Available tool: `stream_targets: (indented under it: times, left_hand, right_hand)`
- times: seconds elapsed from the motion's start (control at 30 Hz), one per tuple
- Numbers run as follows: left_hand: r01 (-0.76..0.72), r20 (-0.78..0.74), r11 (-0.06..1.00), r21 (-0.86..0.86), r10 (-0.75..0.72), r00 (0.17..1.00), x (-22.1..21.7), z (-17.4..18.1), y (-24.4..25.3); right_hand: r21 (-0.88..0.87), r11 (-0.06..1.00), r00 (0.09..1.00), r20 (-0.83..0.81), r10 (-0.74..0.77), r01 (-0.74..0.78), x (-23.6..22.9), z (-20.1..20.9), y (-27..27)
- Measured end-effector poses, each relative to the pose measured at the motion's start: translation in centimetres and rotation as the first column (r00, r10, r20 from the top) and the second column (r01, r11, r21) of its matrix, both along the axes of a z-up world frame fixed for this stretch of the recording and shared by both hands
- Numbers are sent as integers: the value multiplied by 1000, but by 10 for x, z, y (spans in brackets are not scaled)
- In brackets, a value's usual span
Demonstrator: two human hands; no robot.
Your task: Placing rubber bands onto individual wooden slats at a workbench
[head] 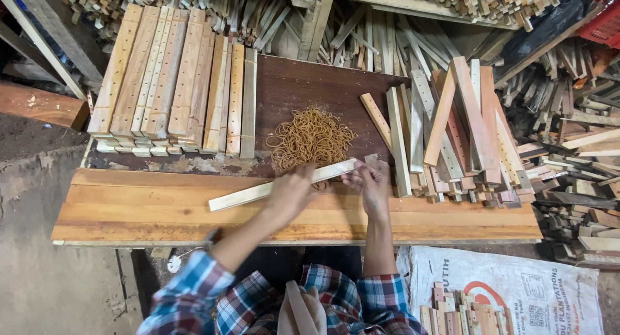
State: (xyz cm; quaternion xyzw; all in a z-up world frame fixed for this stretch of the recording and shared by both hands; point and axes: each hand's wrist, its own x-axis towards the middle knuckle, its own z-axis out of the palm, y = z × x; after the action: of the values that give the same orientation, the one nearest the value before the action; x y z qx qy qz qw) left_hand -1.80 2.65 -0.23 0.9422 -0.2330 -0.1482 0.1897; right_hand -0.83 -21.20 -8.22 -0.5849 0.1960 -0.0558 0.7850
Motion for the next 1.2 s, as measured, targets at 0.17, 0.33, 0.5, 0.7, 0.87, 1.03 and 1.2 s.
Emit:
stream_targets:
  times: [0.17,0.33,0.5,0.7,0.87,1.03,1.2]
  left_hand:
    - [-47,33,998,-52,49,998,19,-46,-44]
    - [23,91,1000,5,-24,996,1,-17,-31]
    - [24,105,999,31,-27,994,10,-42,-34]
    - [28,44,999,21,-29,999,14,-53,-34]
    - [17,82,1000,-14,-16,997,9,-38,-33]
    - [17,125,1000,-21,-14,992,12,-36,-32]
    - [-16,131,999,-34,20,991,15,-42,-32]
  right_hand:
    - [-79,994,996,44,79,-75,-23,27,15]
    - [-788,604,911,155,383,-120,26,69,3]
    - [-926,265,852,-99,514,-268,116,19,9]
    - [-887,179,828,-301,473,-425,127,20,7]
    - [-404,872,947,41,319,-276,98,37,-9]
    - [-71,954,956,-54,289,-293,69,29,-30]
    - [-129,931,938,0,346,-343,35,32,-39]
